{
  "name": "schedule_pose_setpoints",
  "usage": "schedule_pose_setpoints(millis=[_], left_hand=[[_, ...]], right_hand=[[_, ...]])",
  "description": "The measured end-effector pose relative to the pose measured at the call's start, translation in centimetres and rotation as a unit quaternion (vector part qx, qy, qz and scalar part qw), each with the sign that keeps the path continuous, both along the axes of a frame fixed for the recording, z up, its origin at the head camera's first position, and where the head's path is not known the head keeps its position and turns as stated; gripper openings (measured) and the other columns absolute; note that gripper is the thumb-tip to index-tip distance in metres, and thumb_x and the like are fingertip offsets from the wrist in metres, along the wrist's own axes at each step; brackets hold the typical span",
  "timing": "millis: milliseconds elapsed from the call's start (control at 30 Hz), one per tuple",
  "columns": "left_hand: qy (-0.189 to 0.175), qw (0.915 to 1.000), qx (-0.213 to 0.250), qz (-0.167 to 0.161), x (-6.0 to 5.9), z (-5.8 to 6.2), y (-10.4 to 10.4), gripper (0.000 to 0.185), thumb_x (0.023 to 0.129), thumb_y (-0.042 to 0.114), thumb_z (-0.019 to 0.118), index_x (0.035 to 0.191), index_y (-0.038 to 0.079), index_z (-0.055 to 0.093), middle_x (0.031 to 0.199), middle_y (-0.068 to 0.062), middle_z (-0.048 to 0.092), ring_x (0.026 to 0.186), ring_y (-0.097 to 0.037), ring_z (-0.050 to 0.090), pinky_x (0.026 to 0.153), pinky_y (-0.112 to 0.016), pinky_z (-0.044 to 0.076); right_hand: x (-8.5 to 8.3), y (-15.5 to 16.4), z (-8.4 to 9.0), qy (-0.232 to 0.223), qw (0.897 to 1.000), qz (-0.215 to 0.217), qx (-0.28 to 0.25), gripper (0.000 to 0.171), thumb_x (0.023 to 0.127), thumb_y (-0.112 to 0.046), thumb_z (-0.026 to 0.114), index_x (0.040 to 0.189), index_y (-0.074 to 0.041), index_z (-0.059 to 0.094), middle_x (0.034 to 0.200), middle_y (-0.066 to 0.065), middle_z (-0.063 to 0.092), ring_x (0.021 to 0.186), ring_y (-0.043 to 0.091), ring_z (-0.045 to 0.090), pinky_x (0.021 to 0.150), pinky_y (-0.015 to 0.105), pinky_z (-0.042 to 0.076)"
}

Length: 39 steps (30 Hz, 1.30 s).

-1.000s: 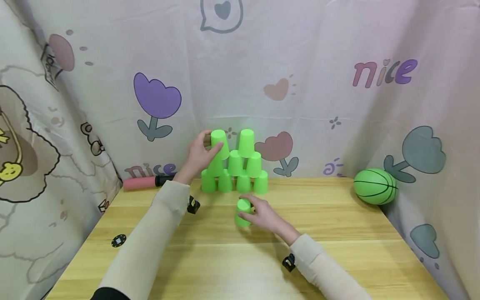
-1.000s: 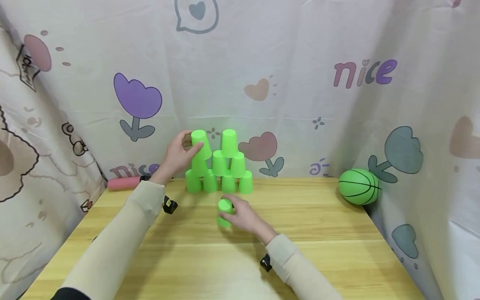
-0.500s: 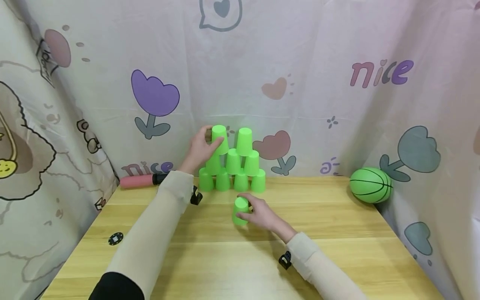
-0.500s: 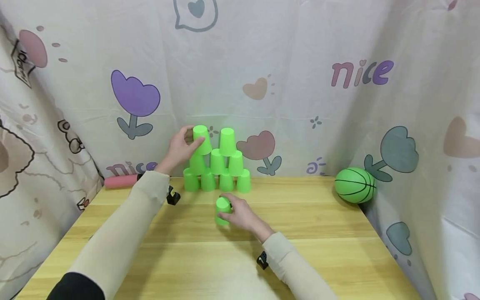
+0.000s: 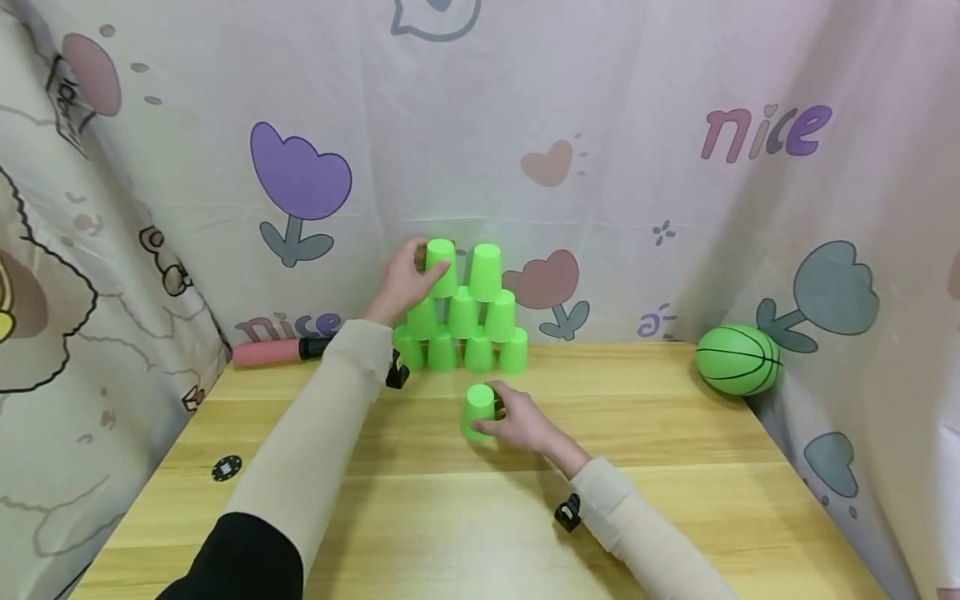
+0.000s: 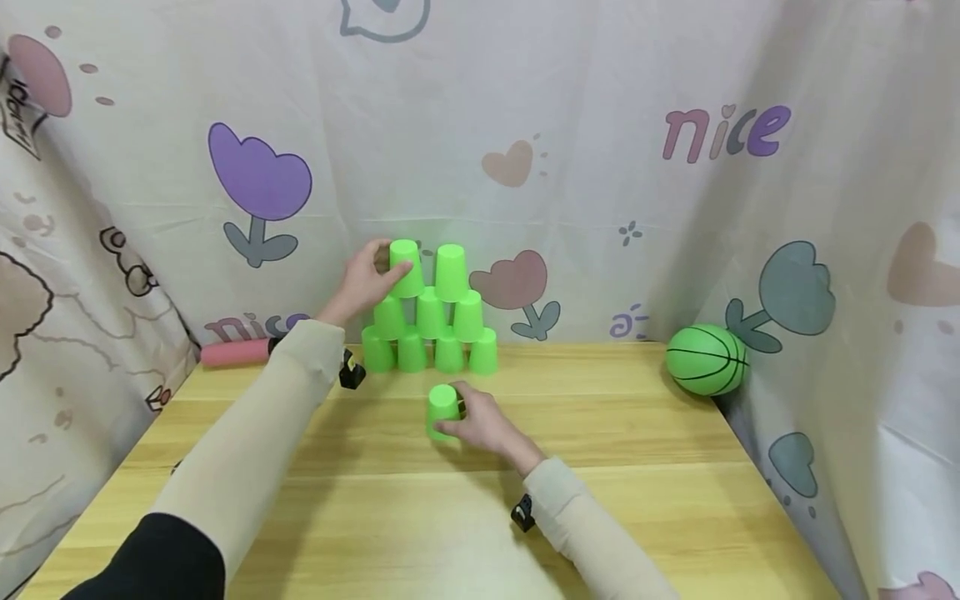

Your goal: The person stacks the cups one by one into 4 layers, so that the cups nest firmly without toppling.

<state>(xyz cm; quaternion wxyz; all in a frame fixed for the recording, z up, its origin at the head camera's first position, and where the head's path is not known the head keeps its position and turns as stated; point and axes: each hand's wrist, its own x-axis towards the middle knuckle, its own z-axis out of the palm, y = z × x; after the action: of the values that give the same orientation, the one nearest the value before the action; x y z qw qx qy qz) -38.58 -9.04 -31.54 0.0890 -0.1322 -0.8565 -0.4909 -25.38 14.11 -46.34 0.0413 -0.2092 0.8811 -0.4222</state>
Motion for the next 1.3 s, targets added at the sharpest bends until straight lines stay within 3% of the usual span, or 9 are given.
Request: schedule_pose_setpoints(millis=[300,567,700,800,967,1300], left_hand=[[-0.011,0.9999,0.007,-0.006,-0.1,0.2,0.0,0.061,0.104,0.031,0.067,0.153,0.003,0.043,0.143,-0.019,0.06,0.129,-0.033,0.06,0.106,-0.045,0.058],[-0.022,0.9997,-0.013,-0.003,-0.8,1.2,-0.6,0.074,0.105,0.043,0.064,0.161,0.007,0.033,0.154,-0.024,0.052,0.142,-0.039,0.053,0.117,-0.052,0.049],[-0.018,0.9997,-0.016,0.009,-0.4,1.5,-2.0,0.077,0.104,0.051,0.061,0.163,0.011,0.031,0.156,-0.027,0.05,0.145,-0.041,0.049,0.119,-0.056,0.046],[-0.013,0.9998,-0.007,0.013,0.0,1.1,-3.0,0.077,0.105,0.054,0.058,0.163,0.012,0.031,0.155,-0.026,0.051,0.144,-0.04,0.051,0.117,-0.056,0.048],[-0.019,0.9991,-0.026,0.027,1.0,-1.1,-4.9,0.073,0.107,0.053,0.054,0.163,0.01,0.033,0.153,-0.026,0.052,0.142,-0.041,0.052,0.116,-0.059,0.048],[-0.033,0.9959,-0.084,0.011,2.9,-8.4,-6.5,0.063,0.11,0.041,0.052,0.158,0.002,0.041,0.148,-0.028,0.057,0.135,-0.044,0.058,0.116,-0.058,0.048]], right_hand=[[0.1,0.2,0.7,0.006,1.0,-0.012,-0.004,0.063,0.089,-0.018,0.085,0.143,-0.003,0.056,0.123,0.013,0.072,0.108,0.026,0.07,0.094,0.041,0.063],[-0.1,1.1,4.1,0.036,0.998,-0.042,-0.02,0.063,0.089,-0.018,0.084,0.144,-0.005,0.057,0.125,0.014,0.071,0.111,0.032,0.069,0.095,0.044,0.062],[-0.4,1.5,5.9,0.063,0.997,-0.049,-0.021,0.062,0.09,-0.022,0.083,0.145,-0.008,0.058,0.124,0.014,0.072,0.109,0.032,0.07,0.092,0.042,0.063],[-0.4,1.7,7.0,0.077,0.995,-0.056,-0.026,0.061,0.091,-0.023,0.083,0.145,-0.009,0.058,0.123,0.015,0.072,0.108,0.032,0.071,0.091,0.043,0.064],[-0.5,1.6,8.5,0.085,0.994,-0.053,-0.04,0.059,0.092,-0.021,0.082,0.144,-0.008,0.058,0.125,0.015,0.07,0.107,0.031,0.071,0.092,0.043,0.064],[-1.9,0.9,12.4,0.119,0.99,-0.057,-0.047,0.058,0.094,-0.025,0.079,0.145,-0.01,0.057,0.118,0.012,0.072,0.108,0.028,0.07,0.091,0.043,0.063]])
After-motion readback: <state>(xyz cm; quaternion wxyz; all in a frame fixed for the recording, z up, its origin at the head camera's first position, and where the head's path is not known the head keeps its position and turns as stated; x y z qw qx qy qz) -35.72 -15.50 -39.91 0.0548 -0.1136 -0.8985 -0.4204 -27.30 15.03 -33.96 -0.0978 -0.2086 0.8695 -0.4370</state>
